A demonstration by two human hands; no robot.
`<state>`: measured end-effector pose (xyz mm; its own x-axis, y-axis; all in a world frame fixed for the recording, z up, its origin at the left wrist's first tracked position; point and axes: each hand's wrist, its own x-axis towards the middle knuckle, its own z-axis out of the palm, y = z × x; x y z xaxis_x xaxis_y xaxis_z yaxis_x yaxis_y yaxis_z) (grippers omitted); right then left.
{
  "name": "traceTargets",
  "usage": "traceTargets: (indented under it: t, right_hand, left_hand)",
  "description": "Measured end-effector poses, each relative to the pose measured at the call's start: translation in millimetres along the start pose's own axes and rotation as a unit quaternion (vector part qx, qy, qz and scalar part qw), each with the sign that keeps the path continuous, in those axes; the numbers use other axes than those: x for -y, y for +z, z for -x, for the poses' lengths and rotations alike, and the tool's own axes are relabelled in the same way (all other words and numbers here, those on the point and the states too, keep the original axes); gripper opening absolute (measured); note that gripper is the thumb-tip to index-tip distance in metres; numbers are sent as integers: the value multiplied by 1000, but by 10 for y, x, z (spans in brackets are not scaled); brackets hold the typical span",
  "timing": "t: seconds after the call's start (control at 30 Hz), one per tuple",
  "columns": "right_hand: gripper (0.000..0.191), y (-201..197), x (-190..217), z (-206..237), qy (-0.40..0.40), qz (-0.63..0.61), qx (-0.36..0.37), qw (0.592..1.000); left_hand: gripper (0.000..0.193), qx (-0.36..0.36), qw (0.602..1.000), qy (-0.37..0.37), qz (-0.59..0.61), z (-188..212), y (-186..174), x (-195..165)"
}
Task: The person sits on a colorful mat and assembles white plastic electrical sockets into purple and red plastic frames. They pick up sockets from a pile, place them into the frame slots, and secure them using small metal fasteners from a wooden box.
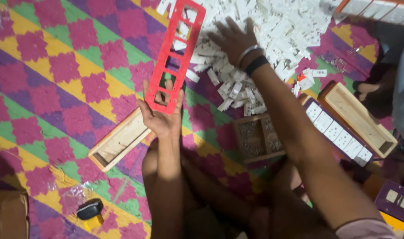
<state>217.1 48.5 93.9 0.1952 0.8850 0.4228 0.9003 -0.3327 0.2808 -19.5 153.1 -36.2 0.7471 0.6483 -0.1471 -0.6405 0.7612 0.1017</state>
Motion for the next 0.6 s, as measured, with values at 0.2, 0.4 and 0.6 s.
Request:
traceTargets:
  t: [0.2,0.4,0.6]
  right_hand:
    - [34,-37,106,228,140,-71,103,982]
    - [39,-475,249,1242,534,-668,-20,519]
    - [47,-595,882,2037,489,-732,50,472]
  left_hand:
    - [65,-7,999,19,-31,57,-46,-56]
    - [71,35,991,-32,-122,76,3,224]
    - [70,86,963,-214,-139,474,-25,877]
